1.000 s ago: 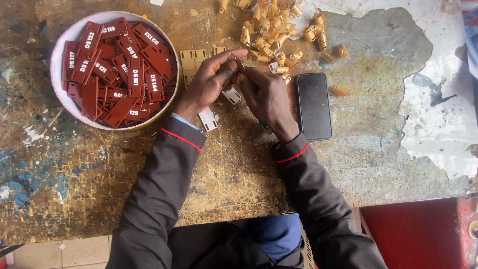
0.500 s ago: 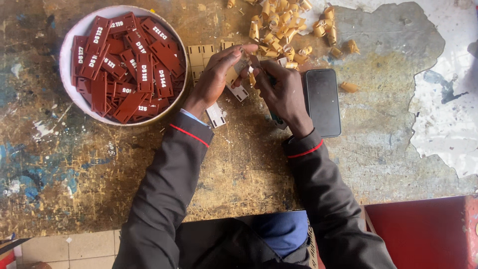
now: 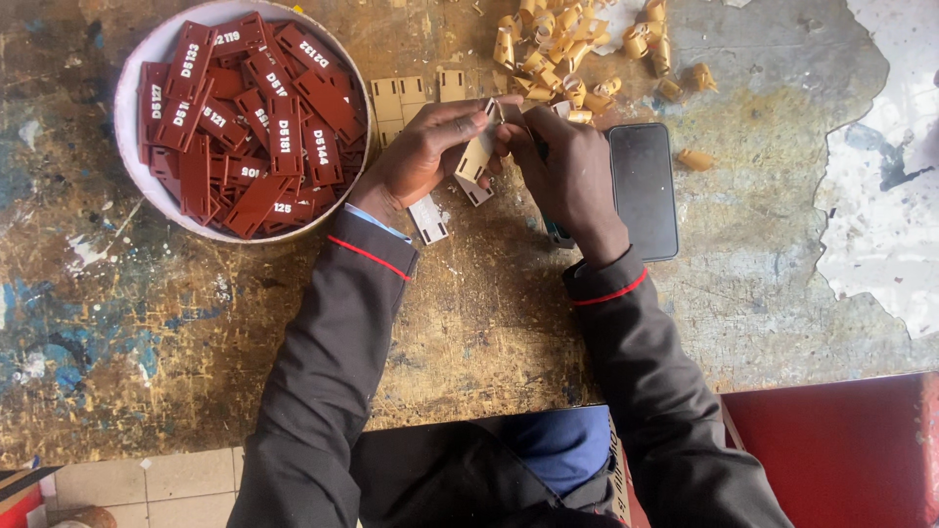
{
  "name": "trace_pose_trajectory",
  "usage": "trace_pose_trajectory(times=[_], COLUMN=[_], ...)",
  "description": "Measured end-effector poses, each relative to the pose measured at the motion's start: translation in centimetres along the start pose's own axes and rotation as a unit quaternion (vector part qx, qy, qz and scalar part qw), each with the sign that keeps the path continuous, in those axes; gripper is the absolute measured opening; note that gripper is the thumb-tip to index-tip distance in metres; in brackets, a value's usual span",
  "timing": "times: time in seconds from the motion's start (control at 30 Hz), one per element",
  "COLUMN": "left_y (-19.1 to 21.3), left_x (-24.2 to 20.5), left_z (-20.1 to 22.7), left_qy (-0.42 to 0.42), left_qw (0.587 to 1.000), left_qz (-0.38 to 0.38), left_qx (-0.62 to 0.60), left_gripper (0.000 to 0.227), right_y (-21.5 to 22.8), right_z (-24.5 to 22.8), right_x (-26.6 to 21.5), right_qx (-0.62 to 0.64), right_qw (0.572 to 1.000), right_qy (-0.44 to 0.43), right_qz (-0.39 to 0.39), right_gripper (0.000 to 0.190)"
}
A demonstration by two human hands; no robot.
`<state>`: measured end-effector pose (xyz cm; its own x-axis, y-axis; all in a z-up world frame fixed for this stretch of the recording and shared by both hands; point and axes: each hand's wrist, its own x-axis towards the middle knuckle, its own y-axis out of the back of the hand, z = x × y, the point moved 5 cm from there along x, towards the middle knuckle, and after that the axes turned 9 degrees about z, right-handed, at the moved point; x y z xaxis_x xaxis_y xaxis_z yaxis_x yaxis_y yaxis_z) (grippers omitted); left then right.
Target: The person uses a utility knife to carve and shape small reddish-brown plastic pieces. They hold each piece in one hand and carefully shave off material with the other, creating wood-like shavings. The person repeatedly picks up new pieces from a bowl and continues the carving process.
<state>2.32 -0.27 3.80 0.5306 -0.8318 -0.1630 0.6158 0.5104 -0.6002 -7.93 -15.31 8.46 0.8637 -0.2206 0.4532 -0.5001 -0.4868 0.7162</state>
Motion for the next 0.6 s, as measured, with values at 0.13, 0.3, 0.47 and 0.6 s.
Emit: trace_pose_trajectory(times=[0.13,0.3,0.47,0.6], left_y=[-0.6,2.1,1.5,0.9], left_x=[-0.3,2.3,1.5,0.9], left_z=[0.2,-2.3,-1.7,-0.2], left_qy=[-0.086,-0.086,-0.097,-0.1], left_qw=[0.991,0.992,0.993,0.994], left_qz=[-0.058,-0.058,-0.033,-0.002], left_qx=[0.085,0.07,0.056,0.033], left_gripper=[0.046,0.046,0.045,0.047], right_y=[0.9,0.9,0.2,0.2], right_z=[-1.2,-1.4,-0.2,-0.6], right_x=[0.2,0.2,0.1,-0.1], right_qx=[0.027,0.015,-0.004,0.005], right_qw=[0.998,0.998,0.998,0.997], right_qy=[0.007,0.022,0.037,0.06], right_qz=[0.058,0.059,0.046,0.05], right_gripper=[0.036,0.039,0.041,0.042])
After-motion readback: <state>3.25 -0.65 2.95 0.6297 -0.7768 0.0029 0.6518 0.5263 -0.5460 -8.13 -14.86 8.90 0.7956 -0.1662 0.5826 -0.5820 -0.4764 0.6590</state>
